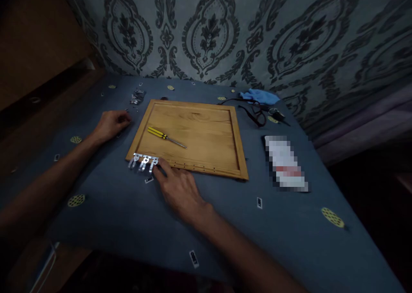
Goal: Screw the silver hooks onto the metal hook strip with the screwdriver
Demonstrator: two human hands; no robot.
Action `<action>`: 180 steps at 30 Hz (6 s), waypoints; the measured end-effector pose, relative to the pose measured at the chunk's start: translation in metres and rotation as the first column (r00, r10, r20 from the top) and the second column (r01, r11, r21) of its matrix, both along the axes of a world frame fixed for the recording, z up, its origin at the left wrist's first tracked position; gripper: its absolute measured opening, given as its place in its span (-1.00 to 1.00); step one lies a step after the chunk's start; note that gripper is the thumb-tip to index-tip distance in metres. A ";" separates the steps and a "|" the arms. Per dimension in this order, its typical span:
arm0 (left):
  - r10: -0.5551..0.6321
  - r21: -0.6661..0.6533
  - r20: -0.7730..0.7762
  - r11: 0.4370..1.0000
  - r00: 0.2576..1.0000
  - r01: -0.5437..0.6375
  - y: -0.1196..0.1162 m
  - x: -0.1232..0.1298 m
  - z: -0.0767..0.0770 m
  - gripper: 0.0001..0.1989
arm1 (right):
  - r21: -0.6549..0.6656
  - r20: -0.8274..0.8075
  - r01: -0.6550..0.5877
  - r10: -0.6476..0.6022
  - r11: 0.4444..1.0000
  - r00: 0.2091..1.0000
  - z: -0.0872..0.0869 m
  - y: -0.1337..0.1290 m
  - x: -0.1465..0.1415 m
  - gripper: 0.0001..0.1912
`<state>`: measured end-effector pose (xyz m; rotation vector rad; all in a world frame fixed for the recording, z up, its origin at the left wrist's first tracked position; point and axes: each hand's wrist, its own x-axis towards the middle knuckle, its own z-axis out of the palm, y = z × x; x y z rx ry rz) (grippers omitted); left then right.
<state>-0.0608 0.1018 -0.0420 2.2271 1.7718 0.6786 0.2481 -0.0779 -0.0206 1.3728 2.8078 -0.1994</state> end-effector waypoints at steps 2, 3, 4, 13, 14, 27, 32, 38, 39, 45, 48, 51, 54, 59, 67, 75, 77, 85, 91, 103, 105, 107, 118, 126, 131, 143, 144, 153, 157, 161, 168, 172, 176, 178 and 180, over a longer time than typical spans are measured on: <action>0.002 -0.014 0.074 1.000 0.997 -0.001 -0.005 0.000 0.001 -0.87 | 0.003 0.002 -0.003 0.003 1.000 1.000 -0.001 0.000 0.000 -0.43; 0.002 -0.023 0.113 1.000 0.994 0.001 -0.008 0.000 0.001 -0.88 | -0.001 0.003 -0.002 0.002 1.000 1.000 -0.001 0.000 0.000 -0.43; 0.000 -0.031 0.153 0.999 0.988 0.004 -0.011 0.001 0.002 -0.87 | -0.008 0.003 0.001 -0.001 1.000 1.000 -0.001 0.001 0.000 -0.42; -0.138 -0.103 0.369 0.977 0.919 0.188 -0.041 0.041 0.026 -0.82 | -0.053 -0.003 0.008 -0.008 0.999 1.000 0.002 0.002 -0.001 -0.45; -0.159 -0.122 0.380 0.968 0.911 0.220 -0.045 0.047 0.029 -0.83 | -0.053 0.000 0.003 -0.003 0.999 1.000 0.002 0.002 -0.002 -0.45; -0.414 -0.254 0.430 0.797 0.802 0.547 -0.085 0.092 0.048 -0.92 | -0.019 -0.003 -0.002 0.002 1.000 1.000 0.000 0.001 -0.001 -0.48; -0.462 -0.282 0.440 0.743 0.770 0.607 -0.083 0.093 0.045 -0.93 | -0.024 -0.013 0.002 -0.002 1.000 1.000 0.001 0.001 -0.001 -0.47; -0.521 -0.271 0.425 0.707 0.740 0.653 -0.083 0.092 0.044 -0.90 | -0.018 -0.041 -0.001 0.000 1.000 0.999 -0.002 0.001 0.000 -0.47; -0.529 -0.268 0.411 0.708 0.742 0.653 -0.082 0.092 0.043 -0.90 | -0.016 -0.044 -0.004 0.003 1.000 0.999 -0.002 0.001 0.000 -0.47; -0.537 -0.274 0.378 0.713 0.754 0.645 -0.082 0.091 0.042 -0.89 | -0.012 -0.033 -0.006 0.006 1.000 0.999 0.000 0.001 0.000 -0.48; -0.546 -0.258 0.358 0.722 0.758 0.642 -0.082 0.091 0.041 -0.89 | -0.018 -0.027 -0.009 0.009 1.000 1.000 0.001 0.001 0.000 -0.48; -0.556 -0.237 0.338 0.731 0.760 0.640 -0.082 0.091 0.041 -0.88 | -0.017 -0.022 -0.005 0.005 1.000 1.000 0.001 0.001 0.000 -0.48; -0.564 -0.227 0.325 0.732 0.759 0.642 -0.081 0.092 0.040 -0.89 | -0.014 -0.019 -0.007 0.007 1.000 1.000 0.001 0.000 0.000 -0.48; -0.558 -0.220 0.333 0.738 0.760 0.638 -0.082 0.093 0.040 -0.90 | 0.007 -0.036 -0.008 0.008 1.000 0.999 -0.001 0.001 0.000 -0.51; -0.575 -0.223 0.337 0.721 0.746 0.656 -0.082 0.093 0.039 -0.88 | -0.002 -0.054 0.002 -0.002 1.000 0.999 -0.001 0.000 0.000 -0.52; -0.567 -0.281 0.259 0.730 0.782 0.623 -0.084 0.089 0.060 -0.85 | 0.033 -0.109 -0.005 0.009 0.999 0.994 -0.005 0.000 0.002 -0.50; -0.522 -0.297 0.248 0.760 0.816 0.578 -0.086 0.085 0.069 -0.79 | 0.023 -0.120 -0.001 0.004 1.000 0.993 -0.006 0.000 0.003 -0.50; -0.556 -0.188 0.027 0.814 0.831 0.550 -0.105 0.073 0.055 -0.43 | -0.022 -0.081 -0.002 0.000 1.000 0.997 -0.002 0.001 0.002 -0.46; -0.550 -0.064 -0.046 0.834 0.834 0.547 -0.116 0.075 0.031 -0.38 | -0.048 -0.036 0.008 -0.010 0.999 0.999 0.003 0.001 -0.001 -0.45; -0.524 -0.098 0.003 0.848 0.852 0.521 -0.117 0.081 0.031 -0.59 | -0.004 -0.047 0.016 -0.016 1.000 0.999 0.001 0.000 -0.002 -0.44; -0.535 -0.083 0.010 0.841 0.845 0.534 -0.117 0.081 0.030 -0.58 | -0.006 -0.046 0.016 -0.017 1.000 0.999 0.001 0.000 -0.002 -0.45; -0.537 -0.062 0.011 0.842 0.844 0.536 -0.117 0.080 0.028 -0.58 | -0.002 -0.037 0.015 -0.015 1.000 0.999 0.002 -0.001 -0.001 -0.45; -0.527 -0.060 -0.004 0.848 0.850 0.526 -0.116 0.080 0.026 -0.60 | -0.006 -0.055 0.010 -0.011 1.000 0.998 -0.001 0.000 0.000 -0.44; -0.522 -0.093 0.014 0.848 0.853 0.521 -0.117 0.080 0.027 -0.57 | 0.005 -0.520 0.134 -0.111 0.991 0.847 -0.020 0.012 0.013 -0.47; -0.523 -0.112 0.016 0.846 0.852 0.522 -0.117 0.080 0.029 -0.54 | -0.010 -0.564 0.112 -0.099 0.994 0.820 -0.014 0.032 0.017 -0.56; -0.529 -0.116 0.001 0.843 0.849 0.525 -0.116 0.080 0.028 -0.58 | -0.028 -0.170 0.257 -0.258 0.966 0.951 0.020 0.093 -0.023 -0.53; -0.525 -0.122 0.000 0.845 0.851 0.521 -0.116 0.080 0.029 -0.59 | -0.029 -0.157 0.265 -0.267 0.964 0.951 0.020 0.095 -0.026 -0.54; -0.518 -0.132 0.012 0.847 0.855 0.515 -0.117 0.080 0.027 -0.59 | 0.188 -0.717 0.303 -0.080 0.934 0.693 -0.002 0.101 -0.003 -0.71; -0.519 -0.120 0.018 0.847 0.854 0.517 -0.115 0.079 0.024 -0.58 | 0.094 -0.931 0.240 0.000 0.966 0.366 0.006 0.087 0.002 -0.82; -0.523 -0.127 0.015 0.845 0.852 0.520 -0.116 0.079 0.024 -0.59 | 0.043 -0.962 0.214 -0.018 0.976 0.272 0.007 0.073 -0.005 -0.80; -0.527 -0.104 0.016 0.844 0.850 0.526 -0.116 0.078 0.023 -0.56 | 0.008 -0.972 0.151 -0.027 0.988 0.232 -0.002 0.069 -0.013 -0.83; -0.527 -0.114 0.023 0.843 0.849 0.526 -0.116 0.078 0.023 -0.56 | 0.022 -0.972 0.144 -0.012 0.989 0.233 -0.002 0.069 -0.015 -0.80; -0.515 -0.116 0.017 0.851 0.857 0.513 -0.116 0.079 0.024 -0.57 | 0.034 -0.966 0.156 -0.007 0.987 0.257 -0.003 0.071 -0.014 -0.76; -0.516 -0.124 0.016 0.849 0.856 0.514 -0.116 0.079 0.024 -0.57 | 0.026 -0.966 0.141 -0.011 0.990 0.257 -0.004 0.072 -0.013 -0.76; -0.521 -0.124 0.021 0.845 0.853 0.520 -0.116 0.079 0.025 -0.57 | 0.018 -0.970 0.126 -0.013 0.992 0.244 -0.004 0.072 -0.013 -0.77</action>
